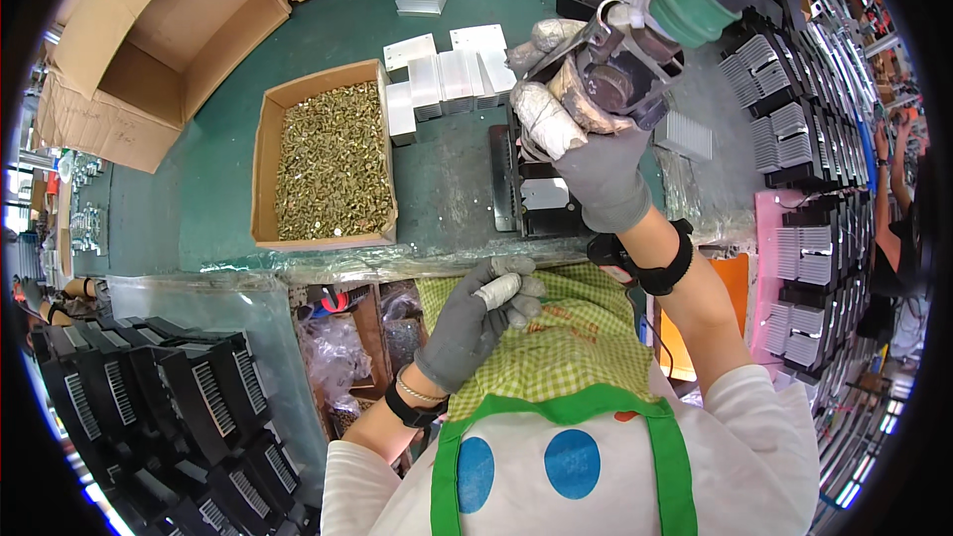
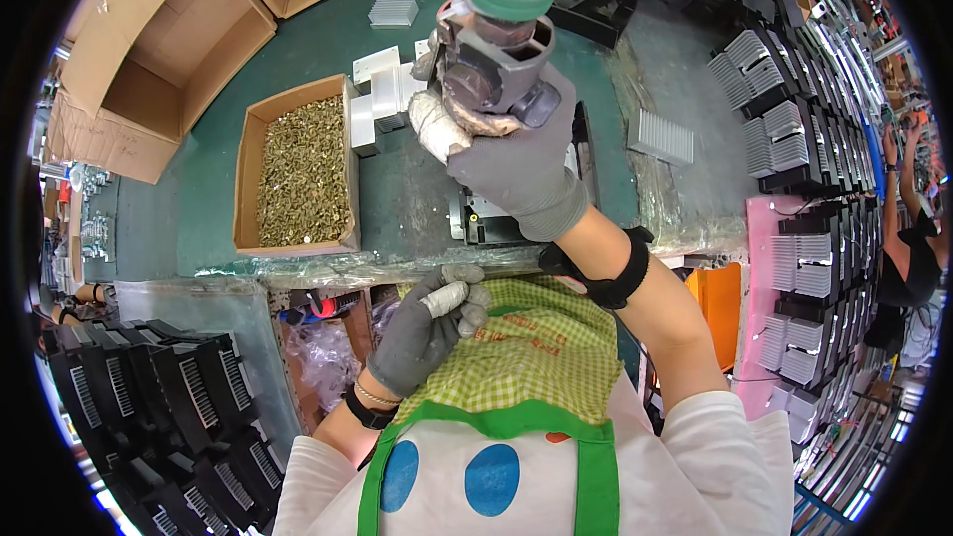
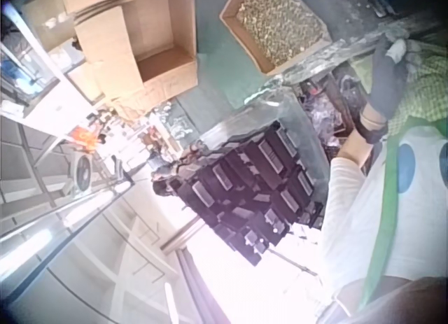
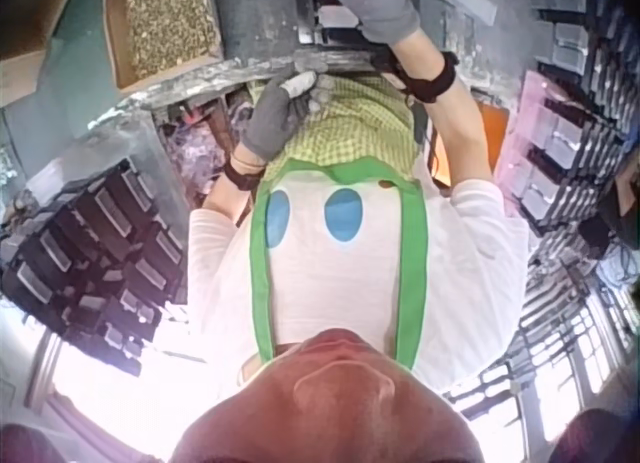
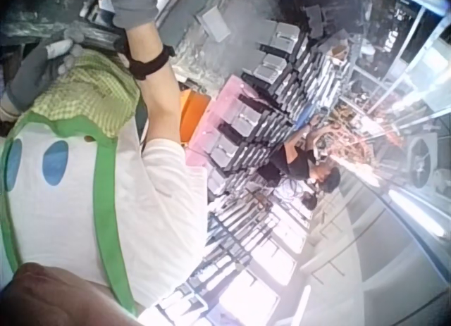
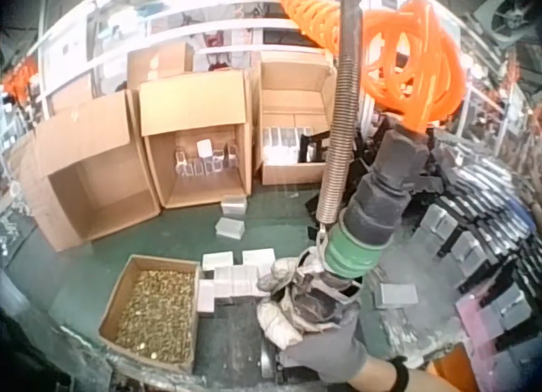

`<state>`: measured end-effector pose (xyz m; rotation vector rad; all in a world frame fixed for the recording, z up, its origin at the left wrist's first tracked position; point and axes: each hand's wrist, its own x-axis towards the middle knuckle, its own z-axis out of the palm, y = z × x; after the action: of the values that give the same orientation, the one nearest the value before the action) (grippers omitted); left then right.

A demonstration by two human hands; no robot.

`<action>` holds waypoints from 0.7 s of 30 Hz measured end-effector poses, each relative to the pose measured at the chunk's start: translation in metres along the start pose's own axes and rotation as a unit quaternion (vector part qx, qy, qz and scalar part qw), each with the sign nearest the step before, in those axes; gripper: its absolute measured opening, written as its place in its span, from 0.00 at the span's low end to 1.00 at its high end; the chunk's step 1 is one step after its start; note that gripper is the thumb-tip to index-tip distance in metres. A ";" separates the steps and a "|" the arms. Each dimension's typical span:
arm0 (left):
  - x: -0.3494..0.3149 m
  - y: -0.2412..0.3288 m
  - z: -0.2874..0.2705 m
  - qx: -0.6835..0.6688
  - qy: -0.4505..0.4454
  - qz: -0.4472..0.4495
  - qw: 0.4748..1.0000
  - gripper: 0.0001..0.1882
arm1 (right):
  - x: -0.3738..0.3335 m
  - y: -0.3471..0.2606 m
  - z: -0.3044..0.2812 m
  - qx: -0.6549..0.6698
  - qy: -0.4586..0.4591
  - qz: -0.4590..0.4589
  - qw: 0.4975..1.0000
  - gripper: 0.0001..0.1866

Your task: Assemble metal heatsinks and internal components into electronic housings using an air screwdriver.

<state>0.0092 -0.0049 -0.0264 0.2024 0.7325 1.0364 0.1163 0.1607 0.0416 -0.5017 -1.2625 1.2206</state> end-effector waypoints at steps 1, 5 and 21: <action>0.001 0.000 -0.001 -0.016 0.002 -0.008 1.000 0.13 | -0.001 0.001 -0.002 -0.002 0.013 0.008 1.000 0.24; 0.004 0.002 -0.002 0.003 0.006 -0.009 1.000 0.14 | -0.004 0.008 -0.009 0.028 -0.100 -0.021 0.994 0.21; 0.004 0.012 0.020 -0.018 -0.034 0.020 0.999 0.18 | -0.029 -0.035 -0.044 0.339 -0.210 0.066 0.915 0.31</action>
<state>0.0150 0.0081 -0.0075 0.2202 0.6501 1.0748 0.1749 0.1366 0.0444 0.2016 -1.0601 1.8405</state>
